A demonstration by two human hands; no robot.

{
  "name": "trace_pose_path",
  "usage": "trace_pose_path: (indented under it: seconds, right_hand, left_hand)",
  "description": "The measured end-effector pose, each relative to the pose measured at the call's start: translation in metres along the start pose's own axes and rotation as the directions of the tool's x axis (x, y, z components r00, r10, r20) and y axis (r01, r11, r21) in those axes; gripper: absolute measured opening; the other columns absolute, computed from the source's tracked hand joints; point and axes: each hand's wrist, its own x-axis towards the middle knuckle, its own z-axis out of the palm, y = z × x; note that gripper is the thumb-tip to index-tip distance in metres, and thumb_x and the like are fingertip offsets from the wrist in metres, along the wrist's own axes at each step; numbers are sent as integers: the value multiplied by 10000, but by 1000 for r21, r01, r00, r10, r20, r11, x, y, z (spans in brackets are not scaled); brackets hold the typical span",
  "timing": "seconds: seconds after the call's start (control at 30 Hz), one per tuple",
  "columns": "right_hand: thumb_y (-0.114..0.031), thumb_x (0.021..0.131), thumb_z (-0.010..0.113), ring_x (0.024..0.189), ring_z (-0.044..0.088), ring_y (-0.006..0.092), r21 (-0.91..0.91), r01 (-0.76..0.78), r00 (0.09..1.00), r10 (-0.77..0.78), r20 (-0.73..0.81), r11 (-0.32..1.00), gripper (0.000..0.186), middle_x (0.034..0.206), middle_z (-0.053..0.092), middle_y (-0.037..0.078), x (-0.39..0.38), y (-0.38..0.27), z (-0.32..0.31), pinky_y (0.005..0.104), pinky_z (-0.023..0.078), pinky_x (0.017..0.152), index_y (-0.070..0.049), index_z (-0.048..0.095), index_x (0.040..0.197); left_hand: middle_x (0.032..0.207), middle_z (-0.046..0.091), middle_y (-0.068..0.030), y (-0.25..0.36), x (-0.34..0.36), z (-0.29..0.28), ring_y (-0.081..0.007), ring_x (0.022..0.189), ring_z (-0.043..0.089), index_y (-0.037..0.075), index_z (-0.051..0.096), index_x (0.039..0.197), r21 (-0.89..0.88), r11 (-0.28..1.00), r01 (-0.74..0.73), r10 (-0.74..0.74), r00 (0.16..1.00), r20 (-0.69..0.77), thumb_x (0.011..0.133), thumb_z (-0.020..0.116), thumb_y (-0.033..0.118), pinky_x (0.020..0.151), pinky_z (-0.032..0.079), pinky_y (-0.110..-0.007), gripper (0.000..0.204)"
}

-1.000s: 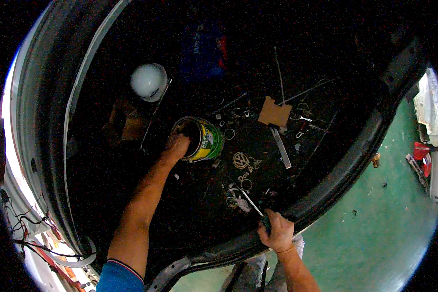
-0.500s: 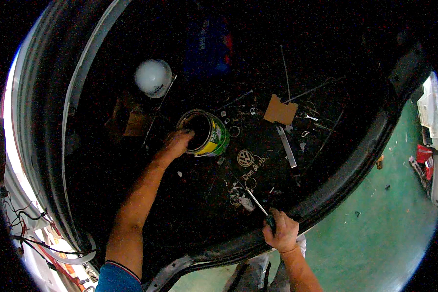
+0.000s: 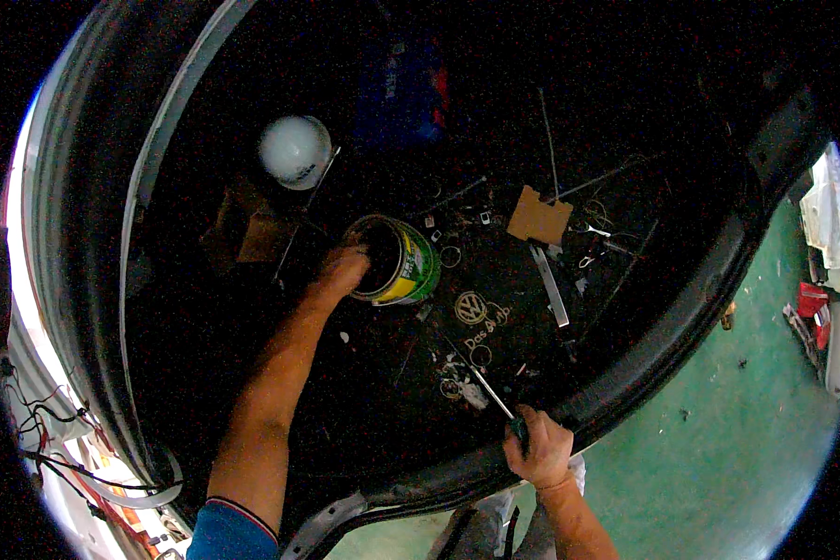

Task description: The person works on the underside of an open car trunk lid, using a screwdriver to remove and reinstall fasteners and clips. They handle wiring and small parts, occasionally reaching into the trunk to retrieve tools or components.

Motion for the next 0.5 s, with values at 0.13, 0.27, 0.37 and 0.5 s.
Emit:
trace_pose_path:
  seconds: [0.13, 0.27, 0.37, 0.5]
  right_hand:
    - [-54, 701, 689, 625, 606, 355, 21, -31, 999, 31, 16, 999, 377, 763, 599, 162, 3, -7, -5, 395, 483, 547, 17, 601, 1060]
    - [-61, 707, 690, 635, 607, 363, 10, -2, 1000, 2, 7, 1000, 377, 770, 600, 166, 4, -7, -5, 402, 487, 553, 18, 599, 1064]
    - [-134, 716, 698, 633, 607, 330, -7, 24, 1000, -24, -17, 1000, 431, 788, 598, 136, -4, 0, 0, 404, 484, 526, -22, 591, 1118]
    - [-151, 710, 694, 660, 616, 349, 20, 24, 999, -24, -23, 999, 443, 802, 605, 145, -9, 5, 1, 417, 498, 547, -22, 591, 1121]
  left_hand:
    - [1112, 671, -145, 5, -4, -13, -352, 1000, 637, 72, 702, 1004, 243, 959, -144, 108, 982, 157, 840, 547, 105, 877, 506, -465, 228]
    - [1080, 674, -155, 11, -29, -25, -355, 1001, 639, 75, 690, 1069, -16, 995, -102, 100, 988, -114, 860, 552, 82, 865, 515, -466, 251]
    - [1112, 671, -159, 18, -46, -30, -356, 1013, 639, 67, 674, 1131, -171, 981, -94, 33, 945, -326, 900, 552, 99, 865, 525, -445, 264]
    - [1104, 669, -166, 61, -108, -67, -359, 1040, 626, 68, 678, 1116, -554, 832, -8, -208, 923, -325, 892, 610, 132, 881, 504, -429, 243]
